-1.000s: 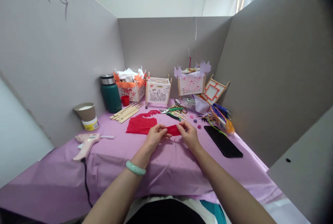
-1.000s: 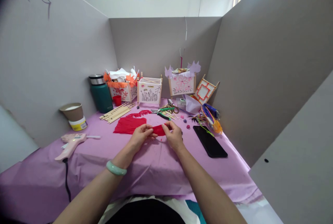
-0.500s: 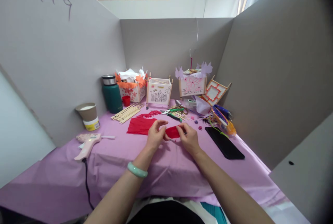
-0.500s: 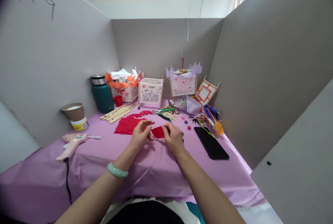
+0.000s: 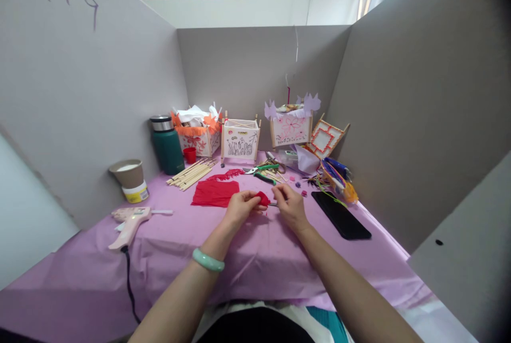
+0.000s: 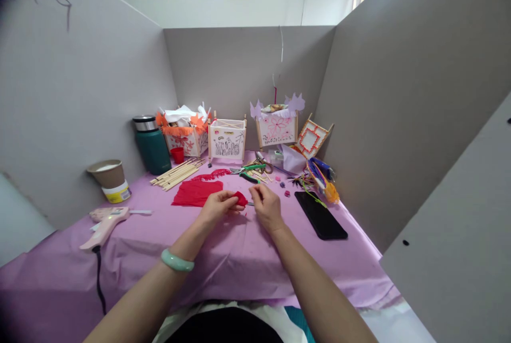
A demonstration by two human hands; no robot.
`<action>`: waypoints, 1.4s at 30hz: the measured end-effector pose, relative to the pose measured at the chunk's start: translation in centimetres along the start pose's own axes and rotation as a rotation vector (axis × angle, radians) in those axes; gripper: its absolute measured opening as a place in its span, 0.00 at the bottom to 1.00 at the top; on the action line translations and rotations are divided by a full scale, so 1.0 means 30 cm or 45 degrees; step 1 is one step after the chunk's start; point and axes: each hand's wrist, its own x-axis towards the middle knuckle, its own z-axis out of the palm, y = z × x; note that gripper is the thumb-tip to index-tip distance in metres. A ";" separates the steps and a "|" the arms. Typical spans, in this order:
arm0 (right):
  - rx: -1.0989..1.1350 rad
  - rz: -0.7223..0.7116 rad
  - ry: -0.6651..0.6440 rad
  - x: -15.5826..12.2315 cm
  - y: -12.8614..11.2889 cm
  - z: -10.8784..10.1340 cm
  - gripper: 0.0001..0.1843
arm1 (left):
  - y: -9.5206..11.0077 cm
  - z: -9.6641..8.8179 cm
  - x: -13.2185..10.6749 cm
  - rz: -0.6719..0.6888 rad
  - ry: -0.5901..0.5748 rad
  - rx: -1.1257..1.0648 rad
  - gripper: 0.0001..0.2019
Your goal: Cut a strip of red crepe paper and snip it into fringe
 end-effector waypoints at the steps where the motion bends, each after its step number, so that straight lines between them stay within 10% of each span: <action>1: -0.081 0.031 0.007 0.009 0.014 -0.019 0.14 | 0.004 -0.012 -0.002 0.004 0.030 -0.049 0.04; 7: -0.578 0.024 -0.641 0.009 0.084 -0.142 0.09 | 0.003 -0.073 0.004 -0.039 0.114 -0.264 0.06; 12: -0.684 -0.033 -0.803 0.005 0.069 -0.173 0.14 | 0.003 -0.079 0.001 -0.063 0.113 -0.290 0.06; 23: 0.628 0.449 -0.448 0.054 0.089 -0.049 0.19 | 0.010 -0.098 -0.006 -0.015 0.123 -0.288 0.05; 42: -0.143 -0.364 -0.664 -0.024 0.025 -0.099 0.22 | 0.004 -0.128 -0.021 0.010 0.091 -0.273 0.07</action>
